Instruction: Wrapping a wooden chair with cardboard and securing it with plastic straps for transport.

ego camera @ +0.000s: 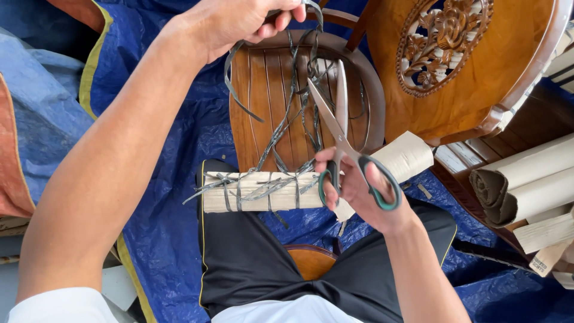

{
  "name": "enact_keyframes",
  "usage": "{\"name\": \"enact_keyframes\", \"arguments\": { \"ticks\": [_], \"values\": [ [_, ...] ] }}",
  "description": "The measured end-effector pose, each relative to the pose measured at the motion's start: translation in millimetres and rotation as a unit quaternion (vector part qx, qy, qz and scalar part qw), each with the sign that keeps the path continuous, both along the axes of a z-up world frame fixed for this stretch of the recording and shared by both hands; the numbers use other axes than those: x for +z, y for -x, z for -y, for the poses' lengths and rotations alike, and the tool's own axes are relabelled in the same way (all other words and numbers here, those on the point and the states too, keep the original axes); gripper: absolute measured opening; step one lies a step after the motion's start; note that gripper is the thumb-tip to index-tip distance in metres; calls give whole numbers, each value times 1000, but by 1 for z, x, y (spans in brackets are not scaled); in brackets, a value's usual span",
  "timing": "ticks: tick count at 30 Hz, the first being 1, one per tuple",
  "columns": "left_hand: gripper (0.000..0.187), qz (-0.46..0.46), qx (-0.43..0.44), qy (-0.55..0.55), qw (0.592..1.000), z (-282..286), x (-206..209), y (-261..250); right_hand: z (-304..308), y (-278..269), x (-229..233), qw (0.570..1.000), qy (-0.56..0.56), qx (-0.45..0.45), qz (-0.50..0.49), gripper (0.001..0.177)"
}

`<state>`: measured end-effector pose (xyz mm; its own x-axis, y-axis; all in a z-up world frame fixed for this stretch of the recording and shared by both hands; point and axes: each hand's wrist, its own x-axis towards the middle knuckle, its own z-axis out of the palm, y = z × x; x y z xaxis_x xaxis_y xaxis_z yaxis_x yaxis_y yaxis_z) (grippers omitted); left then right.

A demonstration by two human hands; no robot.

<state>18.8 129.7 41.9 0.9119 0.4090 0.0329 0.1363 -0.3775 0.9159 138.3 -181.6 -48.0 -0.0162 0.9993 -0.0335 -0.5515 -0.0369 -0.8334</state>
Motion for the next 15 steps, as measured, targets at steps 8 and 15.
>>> {"name": "enact_keyframes", "arguments": {
  "ticks": [8, 15],
  "values": [
    [29, 0, -4, 25, 1000, -2, 3, 14, -67, -11, 18, 1000, -3, -2, 10, 82],
    [31, -9, 31, 30, 999, -11, -9, 29, -96, -31, 20, 998, -20, -45, 30, 77]
  ]
}}
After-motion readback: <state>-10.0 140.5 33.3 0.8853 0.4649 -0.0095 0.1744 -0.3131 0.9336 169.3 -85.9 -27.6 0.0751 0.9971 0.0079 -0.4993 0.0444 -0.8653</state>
